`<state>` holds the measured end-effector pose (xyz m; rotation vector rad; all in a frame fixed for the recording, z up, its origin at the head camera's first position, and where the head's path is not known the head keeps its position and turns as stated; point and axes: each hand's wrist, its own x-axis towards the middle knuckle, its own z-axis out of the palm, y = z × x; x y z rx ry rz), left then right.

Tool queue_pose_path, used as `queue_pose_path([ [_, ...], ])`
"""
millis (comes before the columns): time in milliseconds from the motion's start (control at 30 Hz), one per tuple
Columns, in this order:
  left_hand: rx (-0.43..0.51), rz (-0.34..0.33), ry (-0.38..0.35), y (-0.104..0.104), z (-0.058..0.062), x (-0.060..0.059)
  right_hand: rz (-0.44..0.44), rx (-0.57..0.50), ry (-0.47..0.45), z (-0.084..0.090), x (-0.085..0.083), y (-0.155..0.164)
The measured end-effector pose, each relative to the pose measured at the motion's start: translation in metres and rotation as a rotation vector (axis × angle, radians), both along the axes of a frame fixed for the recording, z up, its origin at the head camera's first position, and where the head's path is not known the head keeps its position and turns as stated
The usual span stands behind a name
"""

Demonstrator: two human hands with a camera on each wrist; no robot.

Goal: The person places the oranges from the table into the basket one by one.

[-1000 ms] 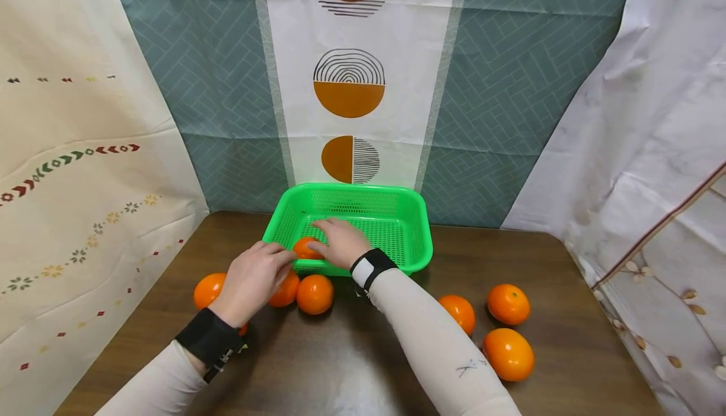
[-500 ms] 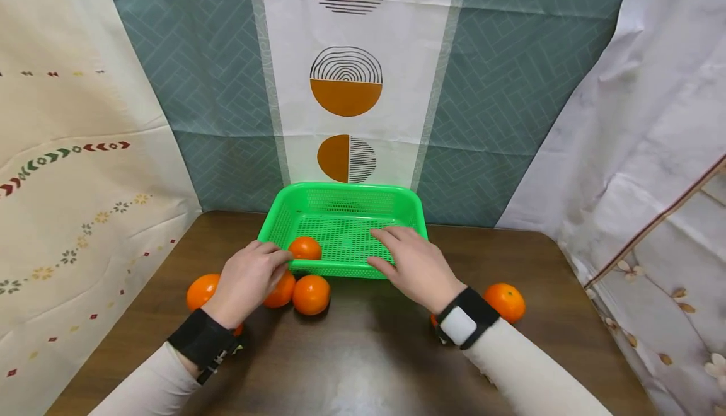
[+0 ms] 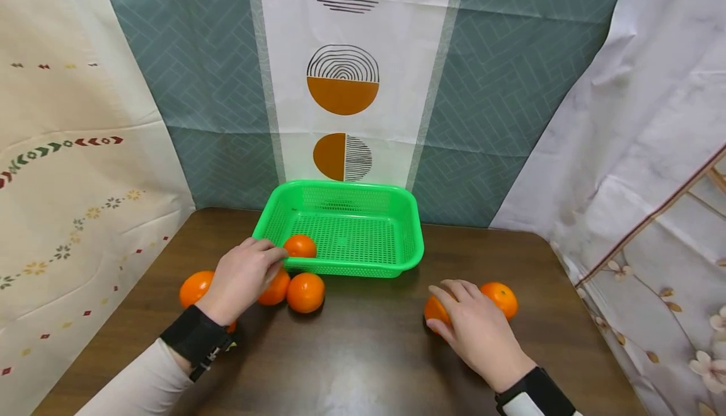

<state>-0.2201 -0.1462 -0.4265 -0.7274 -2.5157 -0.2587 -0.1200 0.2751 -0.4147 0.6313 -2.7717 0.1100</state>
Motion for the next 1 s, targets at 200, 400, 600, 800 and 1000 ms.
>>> queue_pose_path([
  [200, 0.008, 0.000, -0.007, 0.001, -0.002, 0.002, -0.004, 0.018, -0.031, -0.012, 0.004, 0.001],
  [400, 0.017, -0.004, 0.007, 0.001, -0.001, 0.000, 0.002, -0.002, -0.049, -0.018, 0.002, -0.001],
  [600, 0.015, 0.005, -0.013, 0.000, 0.000, 0.002, 0.015, -0.010, -0.029, -0.025, -0.003, 0.002],
  [800, 0.011, 0.009, -0.018, 0.000, 0.001, 0.003, 0.026, -0.019, -0.037, -0.029, -0.006, 0.001],
  [1000, 0.017, 0.008, -0.007, 0.001, 0.001, 0.003, 0.004, -0.005, -0.058, -0.030, -0.007, -0.002],
])
